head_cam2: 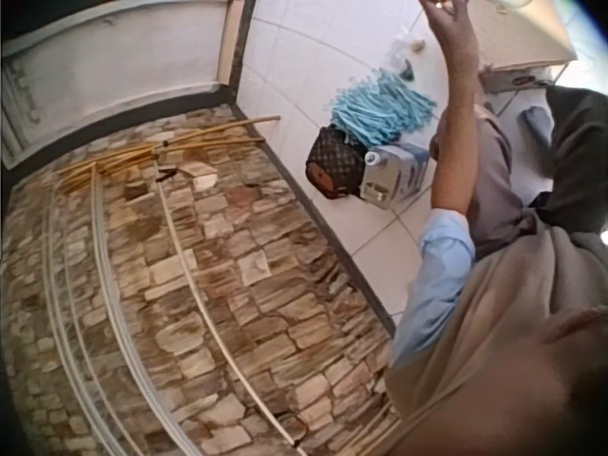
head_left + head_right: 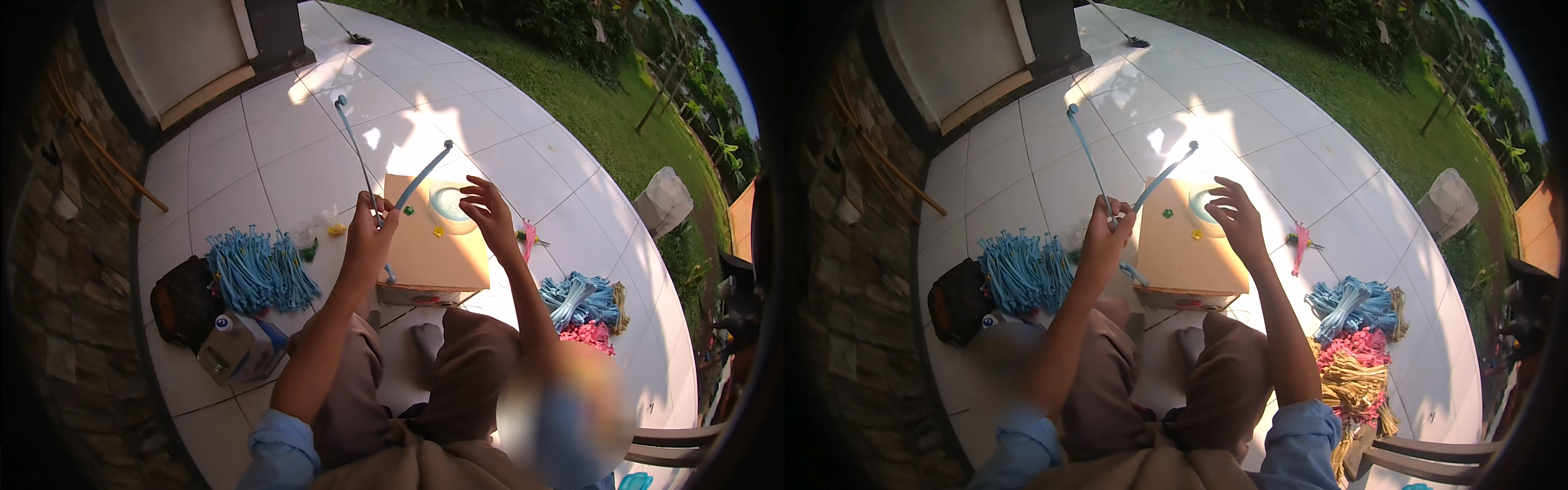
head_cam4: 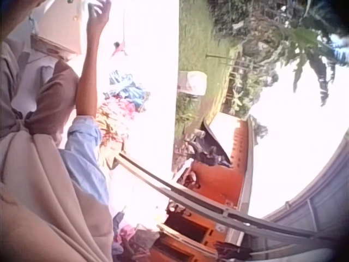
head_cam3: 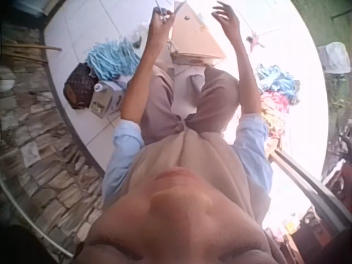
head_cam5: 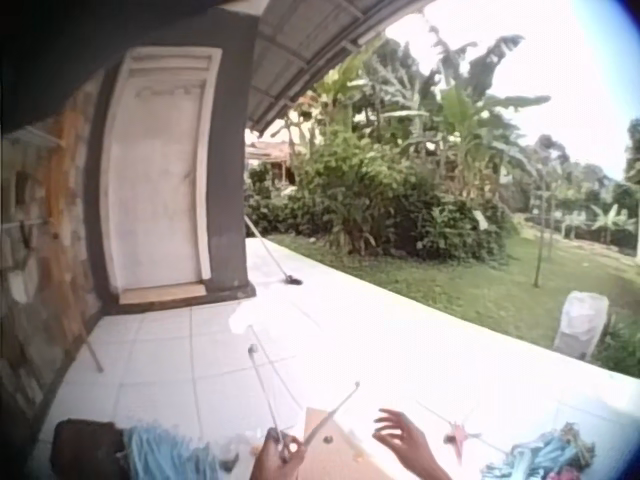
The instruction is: The person attaches small yellow flower ornaments to blue shoe straps by hand and then gathers several completed straps into a bundle.
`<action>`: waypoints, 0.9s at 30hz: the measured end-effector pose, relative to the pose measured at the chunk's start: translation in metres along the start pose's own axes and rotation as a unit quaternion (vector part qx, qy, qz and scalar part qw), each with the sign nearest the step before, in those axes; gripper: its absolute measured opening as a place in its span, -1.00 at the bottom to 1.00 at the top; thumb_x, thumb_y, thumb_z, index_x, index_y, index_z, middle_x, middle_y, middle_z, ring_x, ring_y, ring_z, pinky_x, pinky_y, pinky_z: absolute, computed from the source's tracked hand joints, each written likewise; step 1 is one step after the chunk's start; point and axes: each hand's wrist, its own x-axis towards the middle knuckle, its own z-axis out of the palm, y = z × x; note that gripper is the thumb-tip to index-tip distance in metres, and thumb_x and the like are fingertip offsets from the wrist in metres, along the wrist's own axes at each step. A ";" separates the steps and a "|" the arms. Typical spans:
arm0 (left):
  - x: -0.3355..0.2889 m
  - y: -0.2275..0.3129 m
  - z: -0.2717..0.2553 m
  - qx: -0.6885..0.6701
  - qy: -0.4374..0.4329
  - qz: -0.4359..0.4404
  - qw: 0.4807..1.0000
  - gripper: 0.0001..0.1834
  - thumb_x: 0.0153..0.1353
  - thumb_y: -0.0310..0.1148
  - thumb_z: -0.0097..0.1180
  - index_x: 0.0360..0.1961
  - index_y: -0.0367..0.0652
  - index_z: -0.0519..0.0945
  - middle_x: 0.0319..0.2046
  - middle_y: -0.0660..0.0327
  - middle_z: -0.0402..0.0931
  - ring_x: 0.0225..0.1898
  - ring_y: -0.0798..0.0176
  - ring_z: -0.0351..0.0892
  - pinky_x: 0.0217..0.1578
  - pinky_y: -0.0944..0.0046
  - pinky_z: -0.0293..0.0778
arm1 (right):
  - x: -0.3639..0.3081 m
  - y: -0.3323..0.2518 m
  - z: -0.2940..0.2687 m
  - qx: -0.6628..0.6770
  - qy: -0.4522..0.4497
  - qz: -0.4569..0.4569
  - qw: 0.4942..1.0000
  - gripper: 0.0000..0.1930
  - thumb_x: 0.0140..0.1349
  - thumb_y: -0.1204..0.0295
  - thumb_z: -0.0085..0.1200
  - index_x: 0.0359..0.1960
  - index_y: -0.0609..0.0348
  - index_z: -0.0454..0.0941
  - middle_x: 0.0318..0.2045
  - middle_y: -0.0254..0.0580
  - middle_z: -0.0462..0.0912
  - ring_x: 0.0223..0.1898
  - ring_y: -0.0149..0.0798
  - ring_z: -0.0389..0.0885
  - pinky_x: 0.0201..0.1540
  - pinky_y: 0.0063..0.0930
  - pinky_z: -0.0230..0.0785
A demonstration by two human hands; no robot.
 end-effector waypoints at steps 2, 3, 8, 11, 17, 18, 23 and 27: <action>0.000 0.001 0.006 0.040 -0.010 -0.019 0.999 -0.80 0.15 -0.53 -0.06 -0.41 -0.09 0.16 -0.47 0.33 0.31 -0.63 0.57 0.15 -0.64 0.52 0.11 | -0.004 0.062 0.001 -0.147 -0.058 0.013 0.987 -0.59 0.09 0.49 0.05 0.02 0.11 0.32 -0.08 -0.12 0.42 -0.10 -0.25 0.48 -0.04 -0.37 0.37; 0.001 0.000 0.007 0.087 -0.017 -0.036 0.995 -0.80 0.15 -0.52 -0.05 -0.42 -0.11 0.16 -0.48 0.32 0.31 -0.63 0.55 0.16 -0.63 0.50 0.13 | -0.008 0.089 0.002 -0.217 -0.085 -0.010 0.973 -0.63 0.09 0.52 0.03 -0.02 0.10 0.35 -0.12 -0.13 0.44 -0.13 -0.22 0.48 -0.08 -0.37 0.38; -0.001 -0.004 -0.004 0.209 0.002 0.007 0.978 -0.81 0.13 -0.47 -0.03 -0.45 -0.15 0.19 -0.49 0.30 0.30 -0.60 0.47 0.16 -0.54 0.42 0.20 | -0.005 0.112 0.026 -0.339 -0.068 -0.129 0.929 -0.65 0.02 0.55 0.04 -0.10 0.13 0.37 -0.33 -0.09 0.49 -0.13 -0.09 0.42 -0.11 -0.31 0.33; 0.000 0.002 -0.001 0.231 -0.007 -0.012 0.973 -0.81 0.13 -0.46 -0.02 -0.46 -0.17 0.20 -0.50 0.29 0.29 -0.57 0.45 0.17 -0.50 0.40 0.22 | 0.000 0.121 0.028 -0.396 -0.077 -0.178 0.897 -0.65 0.00 0.57 0.02 -0.10 0.16 0.36 -0.34 -0.10 0.49 -0.15 -0.09 0.39 -0.11 -0.28 0.29; 0.003 0.006 -0.001 0.230 -0.029 -0.030 0.972 -0.86 0.10 -0.49 -0.04 -0.42 -0.22 0.24 -0.44 0.16 0.27 -0.49 0.28 0.32 -0.45 0.30 0.31 | 0.005 0.132 0.030 -0.409 -0.068 -0.234 0.879 -0.61 -0.01 0.57 -0.01 -0.07 0.20 0.33 -0.35 -0.08 0.48 -0.18 -0.09 0.36 -0.12 -0.26 0.24; 0.003 0.009 -0.002 0.227 -0.025 -0.041 0.973 -0.86 0.10 -0.49 -0.04 -0.42 -0.22 0.24 -0.44 0.16 0.27 -0.49 0.28 0.33 -0.45 0.30 0.31 | 0.005 0.129 0.032 -0.403 -0.055 -0.241 0.881 -0.60 -0.01 0.57 -0.01 -0.05 0.20 0.32 -0.35 -0.07 0.47 -0.17 -0.08 0.35 -0.12 -0.26 0.24; 0.004 -0.005 -0.009 0.229 -0.013 -0.014 0.973 -0.85 0.10 -0.48 -0.03 -0.43 -0.22 0.24 -0.45 0.17 0.28 -0.50 0.31 0.32 -0.43 0.30 0.31 | -0.003 0.112 0.035 -0.296 -0.049 -0.159 0.941 -0.45 -0.06 0.63 0.03 0.05 0.16 0.21 -0.32 -0.11 0.45 -0.19 -0.12 0.40 -0.08 -0.29 0.28; 0.003 0.003 -0.004 0.207 0.002 -0.030 0.978 -0.78 0.14 -0.41 0.00 -0.47 -0.14 0.19 -0.52 0.33 0.27 -0.56 0.50 0.13 -0.53 0.47 0.17 | -0.008 0.065 0.029 -0.190 -0.016 -0.168 0.967 -0.36 -0.07 0.69 0.07 0.11 0.14 0.13 -0.30 -0.17 0.44 -0.22 -0.25 0.49 -0.10 -0.39 0.39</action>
